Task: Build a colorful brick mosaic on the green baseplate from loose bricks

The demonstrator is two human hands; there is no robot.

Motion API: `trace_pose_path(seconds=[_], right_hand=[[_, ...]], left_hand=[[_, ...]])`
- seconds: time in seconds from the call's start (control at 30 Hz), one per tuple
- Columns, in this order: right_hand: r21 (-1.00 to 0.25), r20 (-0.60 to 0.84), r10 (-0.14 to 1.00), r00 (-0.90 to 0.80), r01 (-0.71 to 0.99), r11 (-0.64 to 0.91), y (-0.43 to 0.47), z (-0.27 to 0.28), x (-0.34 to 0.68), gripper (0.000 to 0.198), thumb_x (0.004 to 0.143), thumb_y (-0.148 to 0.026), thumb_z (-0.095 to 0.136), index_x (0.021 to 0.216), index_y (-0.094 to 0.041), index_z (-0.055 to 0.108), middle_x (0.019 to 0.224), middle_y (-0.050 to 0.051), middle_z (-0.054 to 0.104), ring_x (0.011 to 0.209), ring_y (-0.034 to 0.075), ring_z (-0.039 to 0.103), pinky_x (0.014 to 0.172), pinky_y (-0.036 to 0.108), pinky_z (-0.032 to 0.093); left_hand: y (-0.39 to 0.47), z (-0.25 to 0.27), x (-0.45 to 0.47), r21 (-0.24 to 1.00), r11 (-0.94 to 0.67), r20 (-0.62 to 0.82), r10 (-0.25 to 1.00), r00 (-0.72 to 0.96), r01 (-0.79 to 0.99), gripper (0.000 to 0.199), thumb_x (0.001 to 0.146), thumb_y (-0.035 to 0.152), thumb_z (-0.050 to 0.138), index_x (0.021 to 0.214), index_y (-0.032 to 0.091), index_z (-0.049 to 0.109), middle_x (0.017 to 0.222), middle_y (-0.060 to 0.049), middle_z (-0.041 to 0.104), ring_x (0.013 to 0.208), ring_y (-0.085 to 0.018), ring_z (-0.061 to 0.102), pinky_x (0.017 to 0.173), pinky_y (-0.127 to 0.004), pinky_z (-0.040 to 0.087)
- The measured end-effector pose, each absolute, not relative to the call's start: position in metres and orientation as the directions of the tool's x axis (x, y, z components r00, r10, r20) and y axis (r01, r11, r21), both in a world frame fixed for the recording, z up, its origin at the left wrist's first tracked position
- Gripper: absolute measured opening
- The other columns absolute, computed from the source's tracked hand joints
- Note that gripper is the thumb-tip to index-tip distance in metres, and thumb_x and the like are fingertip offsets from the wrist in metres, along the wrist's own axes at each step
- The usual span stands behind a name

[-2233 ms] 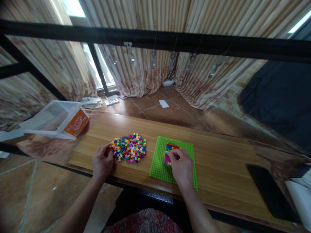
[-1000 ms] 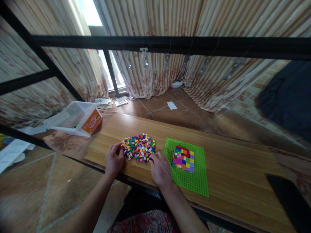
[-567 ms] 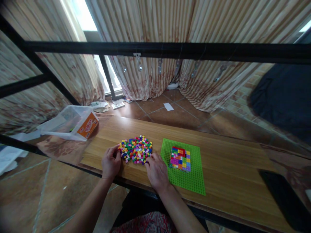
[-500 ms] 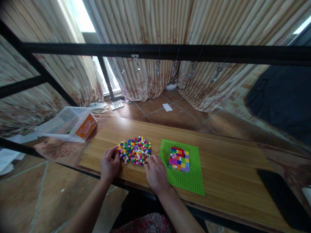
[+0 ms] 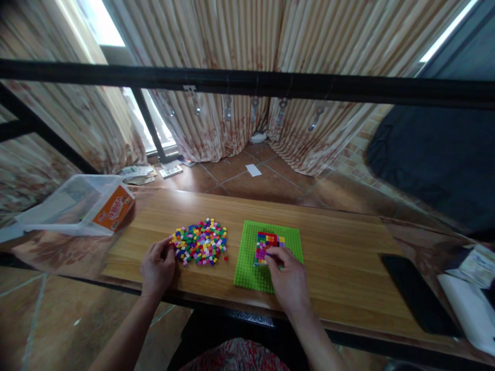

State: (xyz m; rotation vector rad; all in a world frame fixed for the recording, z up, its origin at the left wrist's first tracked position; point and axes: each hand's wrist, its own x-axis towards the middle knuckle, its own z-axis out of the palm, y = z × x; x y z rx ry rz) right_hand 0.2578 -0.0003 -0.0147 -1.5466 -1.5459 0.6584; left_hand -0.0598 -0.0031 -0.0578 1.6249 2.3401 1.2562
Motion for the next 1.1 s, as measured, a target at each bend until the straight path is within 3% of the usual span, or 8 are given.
trace_pose_path(seconds=[0.27, 0.47, 0.7, 1.1], right_hand=[[-0.751, 0.276, 0.954, 0.113, 0.645, 0.141, 0.023, -0.021, 0.266, 0.023, 0.079, -0.044, 0.06, 0.078, -0.024, 0.07, 0.087, 0.004, 0.066, 0.081, 0.02, 0.059, 0.074, 0.035, 0.046], [-0.742, 0.263, 0.961, 0.083, 0.655, 0.146, 0.029, -0.025, 0.266, 0.023, 0.079, -0.045, 0.061, 0.077, -0.024, 0.071, 0.082, 0.003, 0.07, 0.082, 0.021, 0.059, 0.077, 0.035, 0.045], [-0.625, 0.329, 0.943, 0.048, 0.76, 0.18, 0.025, -0.026, 0.266, 0.024, 0.083, -0.042, 0.056, 0.082, -0.024, 0.073, 0.086, 0.004, 0.072, 0.081, 0.022, 0.059, 0.077, 0.036, 0.046], [-0.649, 0.361, 0.918, 0.164, 0.751, 0.121, 0.023, -0.026, 0.273, 0.03, 0.082, -0.049, 0.057, 0.086, -0.022, 0.07, 0.091, 0.006, 0.071, 0.087, 0.023, 0.06, 0.081, 0.038, 0.044]], left_hand=[[-0.003, -0.06, -0.061, 0.609, 0.14, 0.397, 0.798, -0.453, 0.781, 0.028, 0.085, 0.027, 0.05, 0.105, 0.019, 0.066, 0.095, -0.007, 0.066, 0.089, -0.022, 0.062, 0.083, -0.036, 0.05], [-0.003, -0.058, -0.06, 0.605, 0.142, 0.401, 0.796, -0.454, 0.784, 0.028, 0.084, 0.027, 0.05, 0.106, 0.02, 0.066, 0.093, -0.007, 0.066, 0.087, -0.022, 0.062, 0.081, -0.036, 0.05], [-0.003, -0.059, -0.06, 0.605, 0.164, 0.381, 0.8, -0.464, 0.779, 0.029, 0.086, 0.029, 0.048, 0.105, 0.018, 0.067, 0.095, -0.007, 0.066, 0.088, -0.021, 0.062, 0.082, -0.035, 0.05], [-0.003, -0.059, -0.059, 0.613, 0.15, 0.395, 0.792, -0.465, 0.776, 0.028, 0.086, 0.027, 0.049, 0.105, 0.018, 0.068, 0.094, -0.007, 0.067, 0.089, -0.022, 0.063, 0.083, -0.035, 0.051]])
